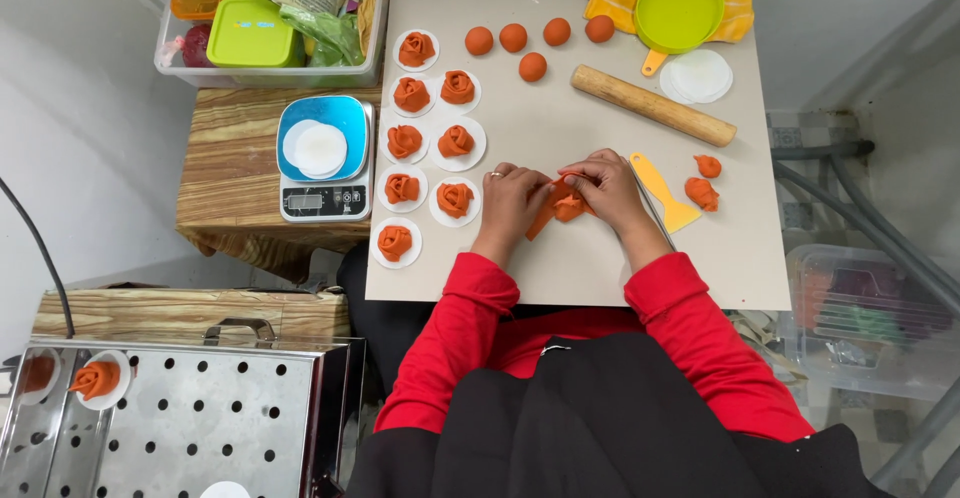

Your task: Shaping a piece of orange dough into a bow using a small tool and hand folding.

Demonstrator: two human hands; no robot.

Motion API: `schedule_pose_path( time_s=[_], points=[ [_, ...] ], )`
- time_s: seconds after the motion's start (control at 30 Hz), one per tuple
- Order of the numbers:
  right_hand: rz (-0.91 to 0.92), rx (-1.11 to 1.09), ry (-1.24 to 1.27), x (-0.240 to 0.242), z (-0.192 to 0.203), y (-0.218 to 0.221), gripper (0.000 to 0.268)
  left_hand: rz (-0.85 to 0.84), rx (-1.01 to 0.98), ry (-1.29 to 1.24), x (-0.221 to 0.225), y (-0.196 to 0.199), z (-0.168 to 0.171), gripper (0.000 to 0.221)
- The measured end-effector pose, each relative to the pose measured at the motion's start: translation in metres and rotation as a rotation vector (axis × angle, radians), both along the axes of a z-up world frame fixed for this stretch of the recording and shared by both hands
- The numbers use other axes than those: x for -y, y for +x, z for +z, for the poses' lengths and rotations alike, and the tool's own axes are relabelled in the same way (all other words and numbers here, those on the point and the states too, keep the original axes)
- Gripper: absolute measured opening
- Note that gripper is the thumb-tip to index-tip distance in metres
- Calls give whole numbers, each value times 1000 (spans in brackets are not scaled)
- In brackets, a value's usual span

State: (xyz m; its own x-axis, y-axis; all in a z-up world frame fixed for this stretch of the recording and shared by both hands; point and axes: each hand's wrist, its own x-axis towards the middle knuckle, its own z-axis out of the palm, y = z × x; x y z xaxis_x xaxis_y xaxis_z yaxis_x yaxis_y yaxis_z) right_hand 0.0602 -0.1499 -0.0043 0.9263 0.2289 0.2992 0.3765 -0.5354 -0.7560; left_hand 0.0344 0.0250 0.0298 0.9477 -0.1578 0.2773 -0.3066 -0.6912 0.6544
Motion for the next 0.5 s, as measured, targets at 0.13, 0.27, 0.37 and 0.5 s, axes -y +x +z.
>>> schedule_pose_path(
  time_s=[0.13, 0.27, 0.37, 0.5],
  points=[
    [9, 17, -4, 0, -3, 2, 15, -20, 156, 8, 2, 4, -18, 5],
    [2, 25, -10, 0, -4, 2, 15, -26, 214, -19, 4, 8, -29, 7],
    [-11, 9, 14, 2, -8, 3, 18, -20, 216, -37, 4, 7, -25, 7],
    [-49, -25, 60, 2, -3, 0, 16, -5, 148, -32, 2, 3, -18, 4]
  ],
)
